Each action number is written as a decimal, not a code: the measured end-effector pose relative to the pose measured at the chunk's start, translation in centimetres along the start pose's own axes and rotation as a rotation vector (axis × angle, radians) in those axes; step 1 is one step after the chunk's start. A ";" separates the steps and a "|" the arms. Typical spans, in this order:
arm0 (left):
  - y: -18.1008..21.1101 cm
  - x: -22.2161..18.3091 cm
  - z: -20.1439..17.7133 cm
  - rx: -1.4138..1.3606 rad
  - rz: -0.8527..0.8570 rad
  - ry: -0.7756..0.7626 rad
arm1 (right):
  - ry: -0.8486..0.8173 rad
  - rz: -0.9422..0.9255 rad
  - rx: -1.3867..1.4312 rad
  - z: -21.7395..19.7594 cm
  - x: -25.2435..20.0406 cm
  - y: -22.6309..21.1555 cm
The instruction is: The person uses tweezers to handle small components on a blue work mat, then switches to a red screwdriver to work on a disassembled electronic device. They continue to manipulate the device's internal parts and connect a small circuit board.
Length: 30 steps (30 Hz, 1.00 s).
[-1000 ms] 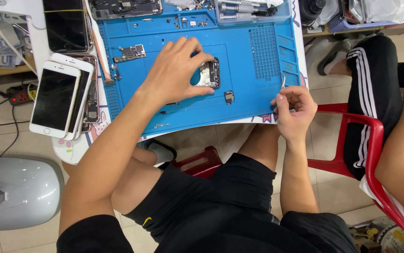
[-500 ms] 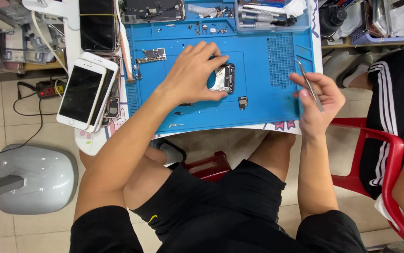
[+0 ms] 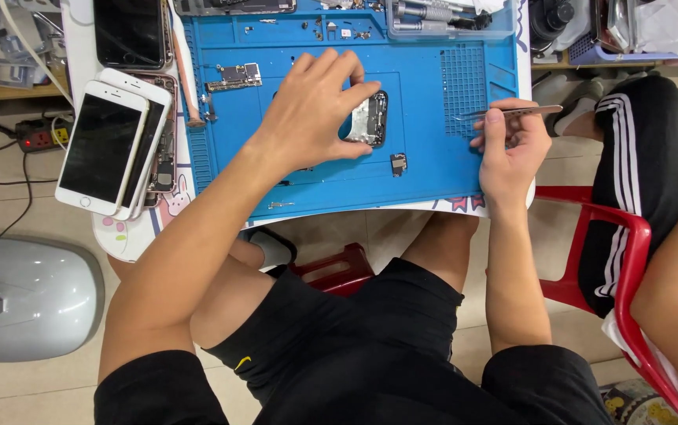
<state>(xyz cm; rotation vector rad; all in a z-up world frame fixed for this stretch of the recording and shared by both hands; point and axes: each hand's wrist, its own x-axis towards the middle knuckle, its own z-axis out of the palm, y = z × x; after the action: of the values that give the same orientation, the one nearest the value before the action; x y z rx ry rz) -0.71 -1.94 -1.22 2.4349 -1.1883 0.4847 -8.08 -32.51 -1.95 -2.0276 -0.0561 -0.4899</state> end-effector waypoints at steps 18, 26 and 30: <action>-0.9 -0.7 1.3 -0.039 -0.046 0.009 | -0.038 -0.078 -0.077 0.2 -0.1 0.0; -1.6 -0.7 0.9 -0.042 -0.031 -0.014 | 0.005 -0.057 -0.051 0.2 -0.1 -0.2; -1.8 -0.8 1.1 0.025 -0.008 0.025 | -0.021 -0.339 -0.415 -0.8 -1.2 0.0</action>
<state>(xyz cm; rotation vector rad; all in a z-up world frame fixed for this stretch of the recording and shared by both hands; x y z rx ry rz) 0.46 -0.89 -2.87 2.4468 -1.1685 0.5294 -9.45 -33.03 -2.01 -2.4438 -0.3398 -0.7406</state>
